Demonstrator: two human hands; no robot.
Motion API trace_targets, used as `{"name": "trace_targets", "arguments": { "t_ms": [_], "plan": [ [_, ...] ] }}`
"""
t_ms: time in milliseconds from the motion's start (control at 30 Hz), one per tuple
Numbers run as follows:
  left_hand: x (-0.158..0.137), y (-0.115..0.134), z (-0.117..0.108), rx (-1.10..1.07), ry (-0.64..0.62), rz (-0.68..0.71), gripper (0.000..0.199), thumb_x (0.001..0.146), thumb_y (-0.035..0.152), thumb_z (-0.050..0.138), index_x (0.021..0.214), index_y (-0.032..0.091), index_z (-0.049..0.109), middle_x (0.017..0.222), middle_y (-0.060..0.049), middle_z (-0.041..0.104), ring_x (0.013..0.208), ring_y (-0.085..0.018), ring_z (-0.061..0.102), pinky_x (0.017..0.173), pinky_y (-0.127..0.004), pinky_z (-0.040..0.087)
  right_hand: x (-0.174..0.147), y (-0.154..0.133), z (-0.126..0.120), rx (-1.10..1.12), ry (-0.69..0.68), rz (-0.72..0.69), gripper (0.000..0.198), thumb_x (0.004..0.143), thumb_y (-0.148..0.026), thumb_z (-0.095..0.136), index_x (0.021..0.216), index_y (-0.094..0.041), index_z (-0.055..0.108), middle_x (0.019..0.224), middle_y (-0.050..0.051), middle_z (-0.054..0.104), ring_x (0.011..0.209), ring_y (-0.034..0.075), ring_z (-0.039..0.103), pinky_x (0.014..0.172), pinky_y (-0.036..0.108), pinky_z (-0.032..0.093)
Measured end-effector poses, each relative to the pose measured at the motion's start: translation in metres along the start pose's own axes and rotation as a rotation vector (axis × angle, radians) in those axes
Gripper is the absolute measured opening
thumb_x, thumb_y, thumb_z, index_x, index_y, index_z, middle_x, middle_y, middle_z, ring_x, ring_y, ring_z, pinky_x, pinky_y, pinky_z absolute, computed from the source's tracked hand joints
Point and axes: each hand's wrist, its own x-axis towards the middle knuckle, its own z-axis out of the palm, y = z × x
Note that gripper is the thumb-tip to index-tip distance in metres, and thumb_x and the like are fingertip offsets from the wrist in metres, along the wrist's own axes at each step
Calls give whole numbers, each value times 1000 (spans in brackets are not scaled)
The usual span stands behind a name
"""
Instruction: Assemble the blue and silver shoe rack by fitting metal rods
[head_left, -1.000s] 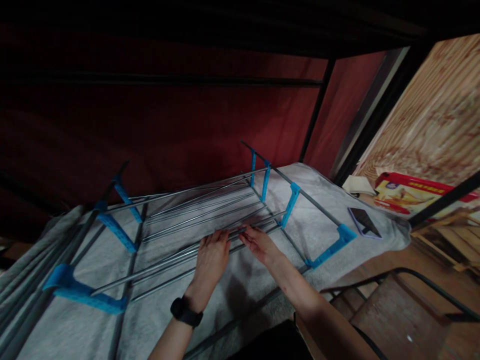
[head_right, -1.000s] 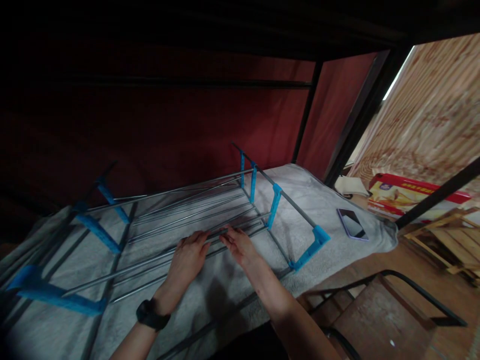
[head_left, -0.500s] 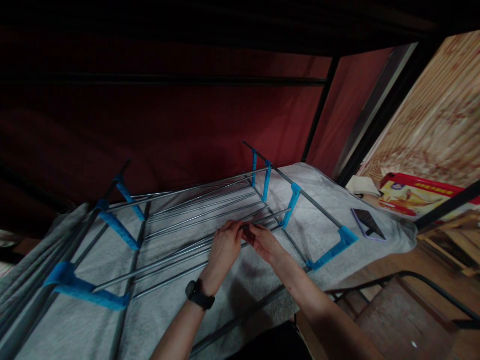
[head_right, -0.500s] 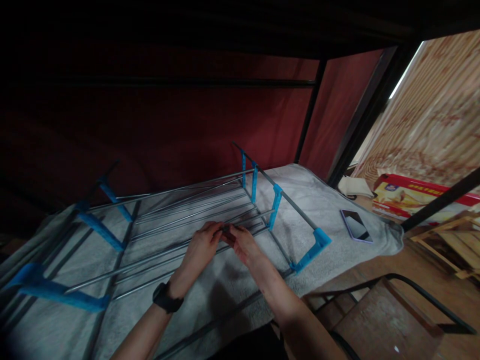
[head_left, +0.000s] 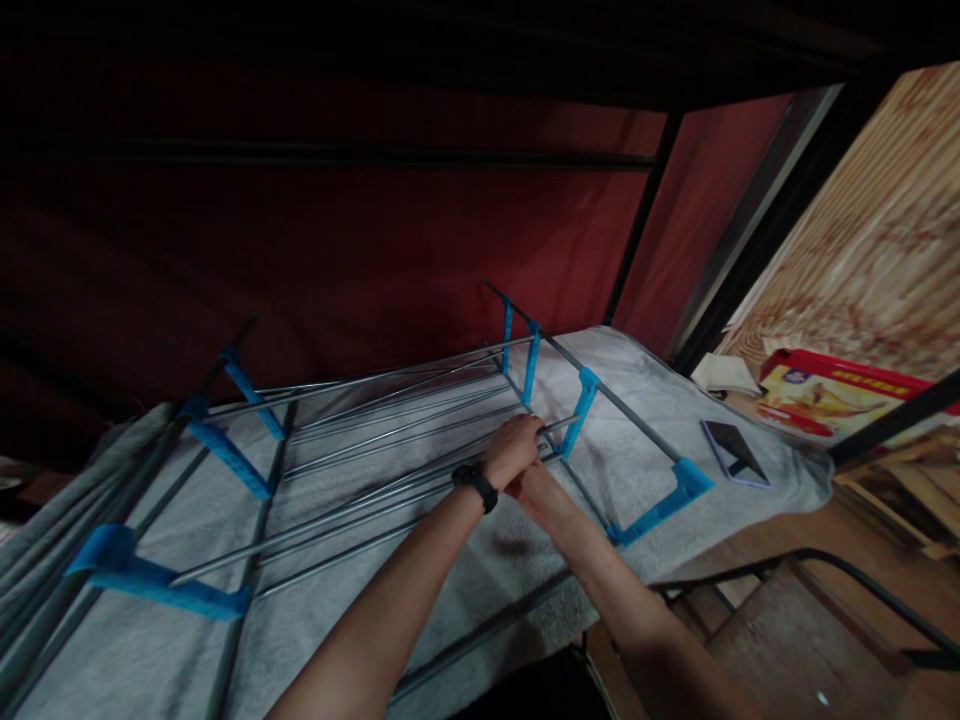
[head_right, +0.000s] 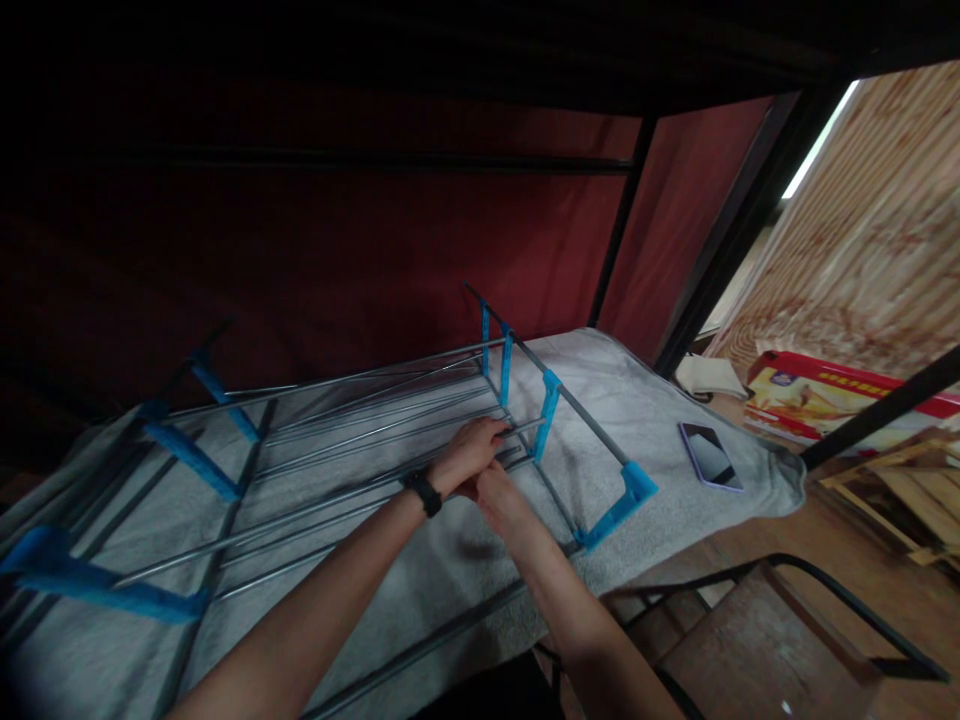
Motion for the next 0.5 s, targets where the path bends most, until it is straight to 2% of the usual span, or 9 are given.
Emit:
{"name": "trace_targets", "arguments": {
  "t_ms": [100, 233, 300, 333, 400, 500],
  "plan": [
    [2, -5, 6, -28, 31, 21, 39, 95, 12, 48, 130, 19, 64, 125, -9, 69, 117, -20, 63, 104, -32, 47, -10, -3, -23, -42, 93, 20, 26, 67, -40, 72, 85, -23, 64, 79, 1, 66, 74, 19, 61, 68, 33, 51],
    [-1, -7, 9, -40, 83, 39, 38, 95, 12, 45, 126, 19, 67, 121, -9, 69, 112, -20, 64, 103, -32, 47, -9, -9, -73, -340, 567, -244, 32, 72, -43, 62, 97, -23, 59, 97, 4, 64, 91, 21, 59, 84, 35, 49],
    [-2, -8, 10, -50, 95, 48, 38, 95, 12, 44, 123, 19, 68, 117, -9, 69, 110, -21, 65, 101, -32, 48, -1, -14, -94, -506, 717, -360, 40, 76, -43, 57, 110, -23, 58, 115, 8, 62, 107, 24, 57, 97, 39, 45],
    [-1, -8, 10, -56, 97, 52, 37, 95, 12, 45, 123, 19, 69, 117, -10, 70, 110, -21, 65, 101, -32, 48, 5, -18, -101, -564, 723, -392, 45, 77, -42, 55, 118, -22, 56, 124, 10, 60, 116, 25, 55, 102, 40, 42],
    [-1, -9, 11, -67, 97, 54, 37, 94, 12, 46, 123, 20, 68, 117, -9, 70, 110, -21, 65, 102, -32, 48, 15, -24, -107, -628, 644, -435, 53, 79, -40, 54, 129, -22, 54, 137, 11, 57, 126, 25, 51, 108, 40, 39],
    [0, -9, 11, -78, 98, 34, 38, 95, 14, 48, 126, 21, 68, 119, -8, 70, 113, -21, 64, 105, -32, 47, 28, -32, -106, -671, 485, -462, 50, 84, -40, 52, 130, -22, 58, 133, 10, 63, 123, 24, 55, 107, 40, 40]
  ]
}}
